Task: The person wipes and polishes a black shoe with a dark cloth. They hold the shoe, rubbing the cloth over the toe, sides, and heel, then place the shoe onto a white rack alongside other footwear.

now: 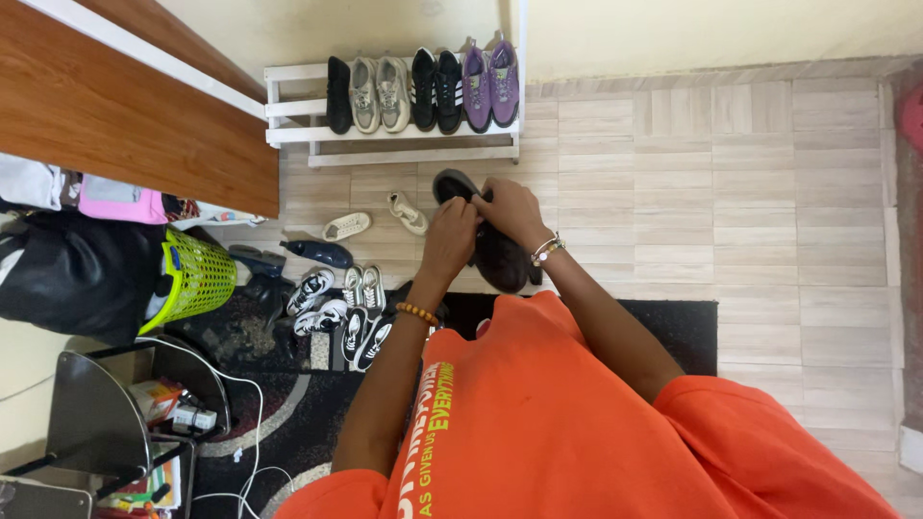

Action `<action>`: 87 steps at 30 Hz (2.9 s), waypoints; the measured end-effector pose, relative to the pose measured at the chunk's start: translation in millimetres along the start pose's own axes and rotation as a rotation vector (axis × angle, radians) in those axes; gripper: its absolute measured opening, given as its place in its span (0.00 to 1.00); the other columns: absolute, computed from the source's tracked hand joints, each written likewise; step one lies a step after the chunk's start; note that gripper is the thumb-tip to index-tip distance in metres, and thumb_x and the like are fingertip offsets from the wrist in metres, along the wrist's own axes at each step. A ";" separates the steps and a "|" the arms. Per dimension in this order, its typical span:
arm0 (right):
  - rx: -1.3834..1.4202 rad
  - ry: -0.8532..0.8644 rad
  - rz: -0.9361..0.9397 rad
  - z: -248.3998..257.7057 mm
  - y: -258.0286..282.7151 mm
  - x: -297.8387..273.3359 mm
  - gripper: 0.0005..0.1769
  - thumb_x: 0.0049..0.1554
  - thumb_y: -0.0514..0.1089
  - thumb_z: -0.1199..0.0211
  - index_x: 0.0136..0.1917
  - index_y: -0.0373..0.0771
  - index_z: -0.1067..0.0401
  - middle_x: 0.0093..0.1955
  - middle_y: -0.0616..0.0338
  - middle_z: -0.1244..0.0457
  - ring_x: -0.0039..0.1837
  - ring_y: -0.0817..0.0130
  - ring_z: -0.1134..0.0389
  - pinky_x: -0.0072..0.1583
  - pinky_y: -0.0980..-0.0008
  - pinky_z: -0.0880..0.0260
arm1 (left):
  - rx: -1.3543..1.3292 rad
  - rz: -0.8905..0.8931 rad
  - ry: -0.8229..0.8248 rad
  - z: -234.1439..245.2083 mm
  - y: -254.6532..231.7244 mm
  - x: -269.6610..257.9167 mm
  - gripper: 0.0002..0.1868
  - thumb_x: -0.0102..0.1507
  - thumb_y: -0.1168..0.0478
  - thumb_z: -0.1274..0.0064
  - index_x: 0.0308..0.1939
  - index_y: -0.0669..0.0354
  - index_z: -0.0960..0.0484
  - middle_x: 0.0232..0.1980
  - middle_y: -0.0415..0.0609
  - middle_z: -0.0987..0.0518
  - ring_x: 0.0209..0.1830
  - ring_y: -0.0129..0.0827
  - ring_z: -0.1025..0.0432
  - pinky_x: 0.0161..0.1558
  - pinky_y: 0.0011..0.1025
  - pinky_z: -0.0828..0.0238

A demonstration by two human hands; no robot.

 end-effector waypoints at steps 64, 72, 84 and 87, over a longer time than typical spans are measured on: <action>0.457 0.239 0.451 40.1 127.3 -70.8 0.24 0.52 0.39 0.39 0.60 0.38 0.42 0.57 0.50 0.40 0.63 0.53 0.37 0.64 0.58 0.38 | -1.309 0.899 0.278 -170.7 119.8 -126.5 0.23 0.71 0.66 0.57 0.70 0.67 0.27 0.58 0.56 0.27 0.50 0.38 0.38 0.48 0.33 0.35; 0.515 0.005 0.344 79.6 106.8 -58.2 0.33 0.54 0.30 0.44 0.72 0.39 0.44 0.64 0.49 0.42 0.68 0.58 0.38 0.71 0.59 0.41 | -1.142 0.813 0.223 -86.8 88.3 -76.8 0.22 0.71 0.63 0.54 0.69 0.66 0.27 0.61 0.56 0.27 0.55 0.40 0.37 0.53 0.34 0.34; 0.170 -0.202 0.586 95.8 145.4 -89.9 0.32 0.53 0.25 0.43 0.68 0.46 0.26 0.67 0.58 0.39 0.69 0.56 0.42 0.73 0.60 0.41 | -0.930 0.618 0.254 -91.5 105.5 -49.4 0.22 0.71 0.60 0.51 0.68 0.64 0.28 0.64 0.57 0.28 0.62 0.41 0.35 0.62 0.35 0.33; 0.146 -0.151 0.696 83.4 173.4 -105.0 0.34 0.48 0.22 0.45 0.63 0.46 0.24 0.66 0.60 0.37 0.70 0.58 0.40 0.72 0.59 0.44 | -1.070 0.407 0.216 -117.6 112.0 -65.6 0.25 0.69 0.59 0.49 0.69 0.63 0.32 0.67 0.55 0.31 0.65 0.39 0.37 0.65 0.35 0.36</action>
Point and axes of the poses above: each hand's wrist, its own x-axis towards the middle knuckle, its own z-axis out of the back of the hand, y = z × x, the point moved 9 cm from there along x, towards the middle knuckle
